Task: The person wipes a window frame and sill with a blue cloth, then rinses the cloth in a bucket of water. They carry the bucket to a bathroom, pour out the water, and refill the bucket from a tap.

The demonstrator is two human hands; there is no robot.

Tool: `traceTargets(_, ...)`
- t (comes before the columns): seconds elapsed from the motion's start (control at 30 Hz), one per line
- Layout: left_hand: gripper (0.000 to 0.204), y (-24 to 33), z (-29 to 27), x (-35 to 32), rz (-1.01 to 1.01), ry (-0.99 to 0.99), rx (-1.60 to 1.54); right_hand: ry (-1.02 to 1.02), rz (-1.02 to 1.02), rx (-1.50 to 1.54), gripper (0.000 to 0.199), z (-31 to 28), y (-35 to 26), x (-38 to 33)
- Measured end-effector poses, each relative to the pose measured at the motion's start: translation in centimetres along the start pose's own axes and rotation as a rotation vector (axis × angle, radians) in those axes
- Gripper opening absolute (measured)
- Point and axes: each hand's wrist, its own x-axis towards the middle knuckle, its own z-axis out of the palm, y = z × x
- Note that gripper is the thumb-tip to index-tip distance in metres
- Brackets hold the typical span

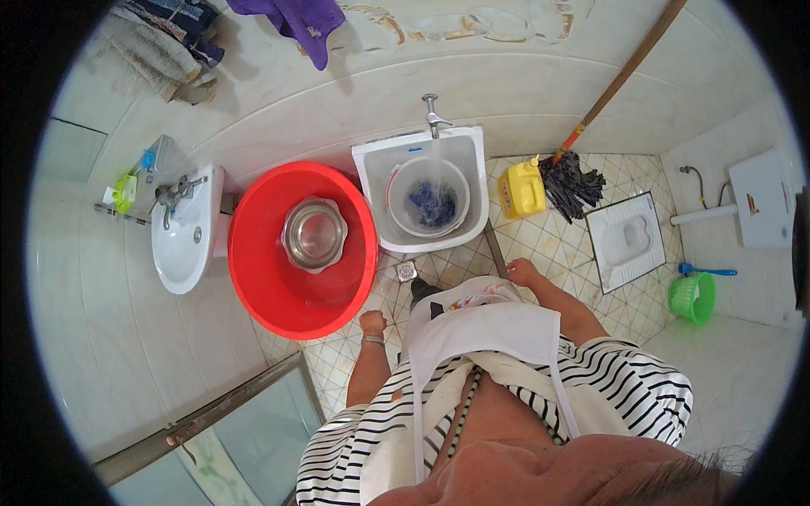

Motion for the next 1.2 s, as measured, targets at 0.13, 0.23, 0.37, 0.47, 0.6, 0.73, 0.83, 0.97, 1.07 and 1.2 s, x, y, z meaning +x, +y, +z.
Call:
traceTargets(0.13,0.018,-2.7,-0.3,-0.9,-0.042,-0.03,-0.023,-0.09,0.079,0.139,0.031,-1.5,-0.7,-0.7)
traceTargets(0.23,0.015,-4.3,-1.0,-0.6,-0.031,-0.134,0.067,0.083,-0.057,-0.02,0.032,-2.1,1.2,-0.3)
traceTargets(0.37,0.006,-3.1,1.0,0.2,0.674,-0.075,1.272,0.133,0.05,0.116,0.028,-1.8,7.9,0.6)
traceTargets(0.47,0.006,-2.5,0.8,-0.8,0.787,0.071,1.308,0.14,0.084,0.12,0.028,-3.0,9.2,0.7)
traceTargets(0.6,0.011,-3.9,-0.8,1.3,0.187,0.05,0.481,0.08,0.132,0.192,0.031,-3.6,7.3,0.2)
traceTargets(0.73,0.014,-1.7,1.9,1.3,-0.035,0.02,-0.03,0.066,0.216,0.319,0.031,-2.3,8.0,-0.1)
traceTargets(0.83,0.015,-1.5,2.3,1.0,-0.038,0.063,-0.111,0.046,0.171,0.283,0.032,-1.5,6.5,-0.1)
traceTargets(0.97,0.016,-2.5,2.0,1.5,-0.003,0.024,-0.044,0.024,0.097,0.212,0.033,-1.5,4.3,0.1)
traceTargets(1.07,0.018,-2.6,2.4,1.8,-0.004,-0.01,0.029,0.058,0.086,0.203,0.033,-1.3,5.1,0.5)
traceTargets(1.2,0.023,-5.5,0.8,3.3,0.27,-0.024,0.397,0.057,0.046,0.176,0.033,-1.4,4.5,0.9)
